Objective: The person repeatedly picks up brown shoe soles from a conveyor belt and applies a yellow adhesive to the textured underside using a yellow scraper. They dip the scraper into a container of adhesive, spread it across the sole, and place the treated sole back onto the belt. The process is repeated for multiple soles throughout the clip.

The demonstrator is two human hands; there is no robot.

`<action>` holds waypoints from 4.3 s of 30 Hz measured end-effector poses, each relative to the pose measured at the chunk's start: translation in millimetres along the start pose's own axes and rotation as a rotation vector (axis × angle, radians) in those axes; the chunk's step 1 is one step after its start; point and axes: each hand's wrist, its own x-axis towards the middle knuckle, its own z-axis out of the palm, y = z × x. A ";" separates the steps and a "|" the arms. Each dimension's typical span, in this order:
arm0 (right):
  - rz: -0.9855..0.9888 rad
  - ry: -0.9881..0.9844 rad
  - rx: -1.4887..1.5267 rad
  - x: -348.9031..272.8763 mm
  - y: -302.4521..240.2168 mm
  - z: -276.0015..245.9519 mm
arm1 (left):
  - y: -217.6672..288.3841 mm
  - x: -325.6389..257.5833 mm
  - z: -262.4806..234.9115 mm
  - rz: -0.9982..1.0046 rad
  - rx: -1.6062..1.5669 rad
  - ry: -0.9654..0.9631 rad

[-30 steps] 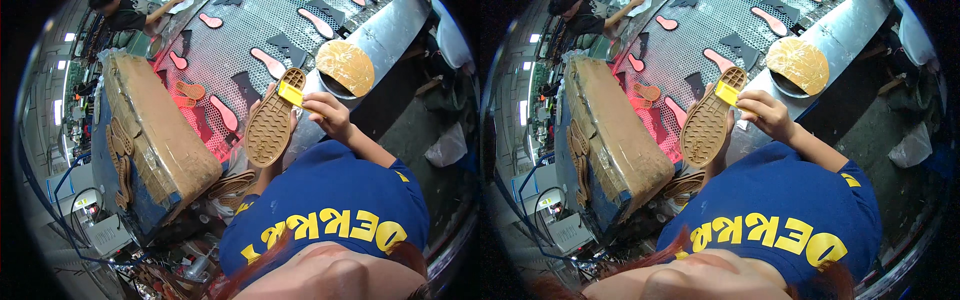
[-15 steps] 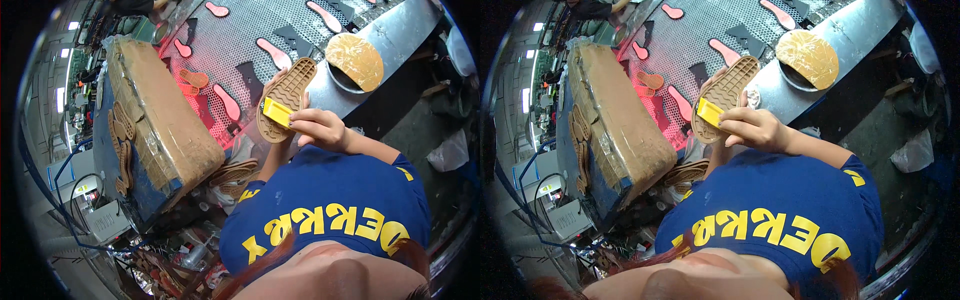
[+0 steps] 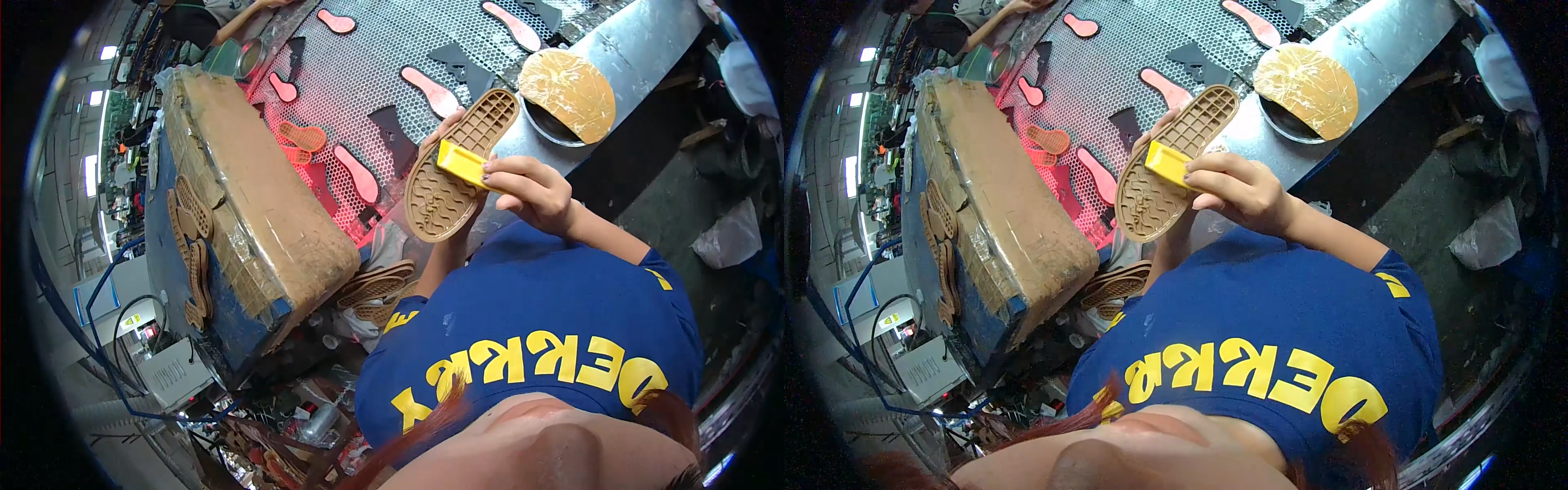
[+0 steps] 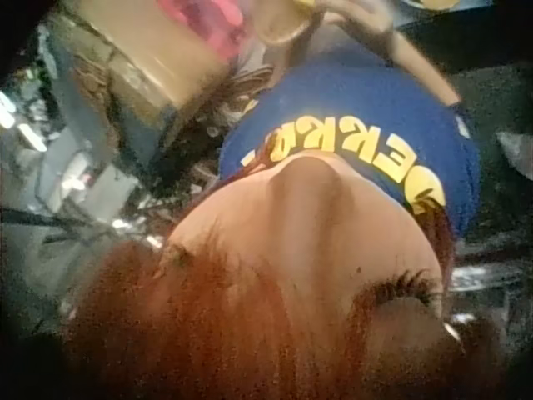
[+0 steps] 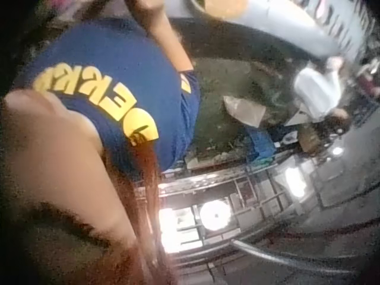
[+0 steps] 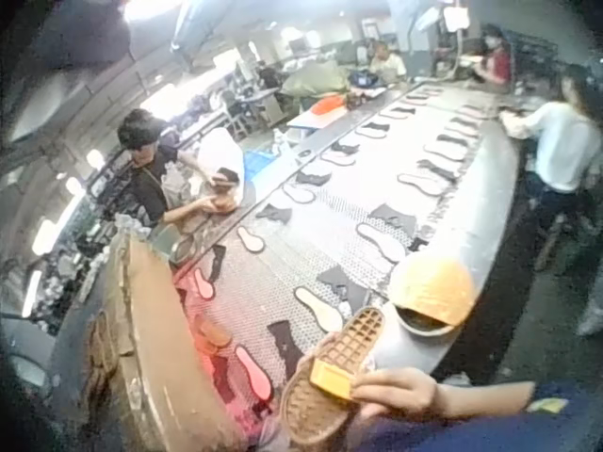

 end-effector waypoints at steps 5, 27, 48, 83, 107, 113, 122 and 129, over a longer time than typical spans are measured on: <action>0.062 0.077 -0.109 -7.1 6.9 -7.3 | -5.1 4.1 -12.9 0.222 0.406 -0.119; -0.099 -0.066 0.040 -1.1 -14.5 19.0 | -2.8 3.6 -12.8 -0.173 0.510 -0.308; -0.202 -0.248 0.126 11.6 -0.1 0.5 | -54.5 -5.4 -31.2 -0.495 -0.818 -0.282; 0.492 0.099 0.148 7.6 97.1 6.9 | -10.8 4.8 -40.7 -0.722 -0.984 -0.202; 0.860 -0.011 0.841 -31.7 19.8 41.5 | -61.7 -9.3 -88.5 -0.538 -0.818 0.082; 0.733 0.311 0.629 -38.1 55.4 2.6 | -66.2 72.5 -160.3 -0.393 -0.600 -0.081; 0.767 0.251 0.782 -50.1 72.4 -13.6 | -18.1 138.6 -391.6 -0.184 0.499 1.281; 0.885 0.368 0.470 -95.5 104.4 -40.5 | -20.7 -81.7 -253.2 -0.585 2.108 0.462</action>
